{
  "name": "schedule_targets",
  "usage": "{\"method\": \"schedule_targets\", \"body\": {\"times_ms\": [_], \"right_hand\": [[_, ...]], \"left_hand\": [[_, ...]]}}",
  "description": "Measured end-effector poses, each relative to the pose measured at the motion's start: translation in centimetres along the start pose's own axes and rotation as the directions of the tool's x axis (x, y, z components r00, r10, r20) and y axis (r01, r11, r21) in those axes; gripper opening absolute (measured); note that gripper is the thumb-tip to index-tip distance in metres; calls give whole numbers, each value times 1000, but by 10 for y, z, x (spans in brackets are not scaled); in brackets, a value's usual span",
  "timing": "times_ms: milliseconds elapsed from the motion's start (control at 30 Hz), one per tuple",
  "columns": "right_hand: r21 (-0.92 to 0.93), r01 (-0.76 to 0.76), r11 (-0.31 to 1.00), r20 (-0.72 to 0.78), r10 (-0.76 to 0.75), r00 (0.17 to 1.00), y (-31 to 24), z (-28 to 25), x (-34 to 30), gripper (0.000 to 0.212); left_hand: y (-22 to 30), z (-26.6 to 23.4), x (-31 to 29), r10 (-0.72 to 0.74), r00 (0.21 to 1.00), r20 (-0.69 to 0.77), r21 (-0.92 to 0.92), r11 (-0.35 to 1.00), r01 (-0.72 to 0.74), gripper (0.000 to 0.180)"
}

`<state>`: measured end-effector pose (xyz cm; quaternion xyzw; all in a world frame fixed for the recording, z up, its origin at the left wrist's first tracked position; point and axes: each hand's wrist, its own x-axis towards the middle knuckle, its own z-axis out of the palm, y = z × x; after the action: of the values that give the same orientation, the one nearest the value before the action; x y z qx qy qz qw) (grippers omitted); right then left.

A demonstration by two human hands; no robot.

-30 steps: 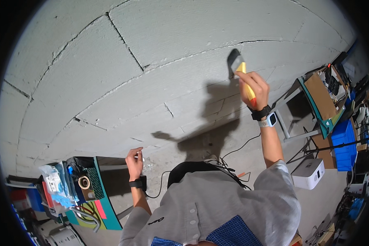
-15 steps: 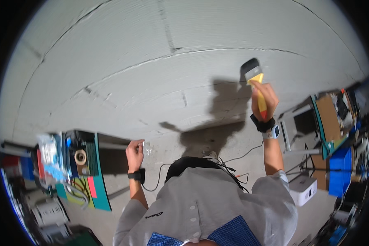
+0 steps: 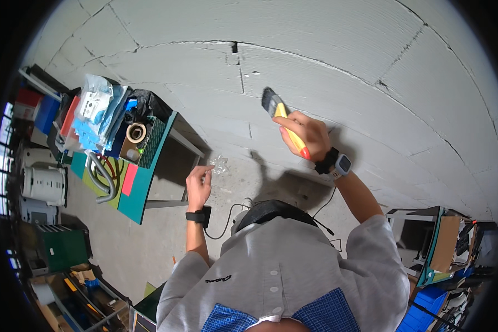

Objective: A person uses a paintbrush to apply paint or sealant to the mortar joints between concrete blocks in a basement or workshop setting.

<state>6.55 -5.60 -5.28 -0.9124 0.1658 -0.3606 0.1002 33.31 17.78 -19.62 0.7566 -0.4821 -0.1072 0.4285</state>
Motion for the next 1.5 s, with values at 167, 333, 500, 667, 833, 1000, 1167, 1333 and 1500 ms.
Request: {"method": "schedule_targets", "body": {"times_ms": [167,333,500,667,833,1000,1167,1333,1500], "right_hand": [[-27,21,999,-74,-23,997,0,42,39,26],[-103,-1,995,-81,-8,997,0,66,59,27],[-287,-70,955,-123,36,992,0,47,39,33],[-216,-186,959,-110,165,980,-10,40,12,41],[-256,-189,948,-106,167,980,-5,18,15,41],[-410,-308,859,-256,216,942,-8,-15,-32,35],[-336,-168,927,-276,74,958,2,-9,-31,40],[-432,-266,862,-296,144,944,15,-51,-63,38],[-433,-343,833,-400,163,902,11,-67,-85,31]], "left_hand": [[-26,-23,-19,-186,983,-1,-5,983,186,17],[-51,-32,-18,-188,982,-3,-14,982,188,17],[-62,-29,0,-119,992,52,-35,992,121,18],[-66,-16,18,-71,989,131,-44,996,78,18],[-51,4,41,13,980,197,-67,998,0,18],[-40,20,50,79,973,218,-66,996,-66,17],[-20,41,52,69,946,317,-81,996,-46,17],[-5,43,50,130,943,305,-75,991,-113,17],[3,58,45,59,933,355,-27,998,-53,17]]}}
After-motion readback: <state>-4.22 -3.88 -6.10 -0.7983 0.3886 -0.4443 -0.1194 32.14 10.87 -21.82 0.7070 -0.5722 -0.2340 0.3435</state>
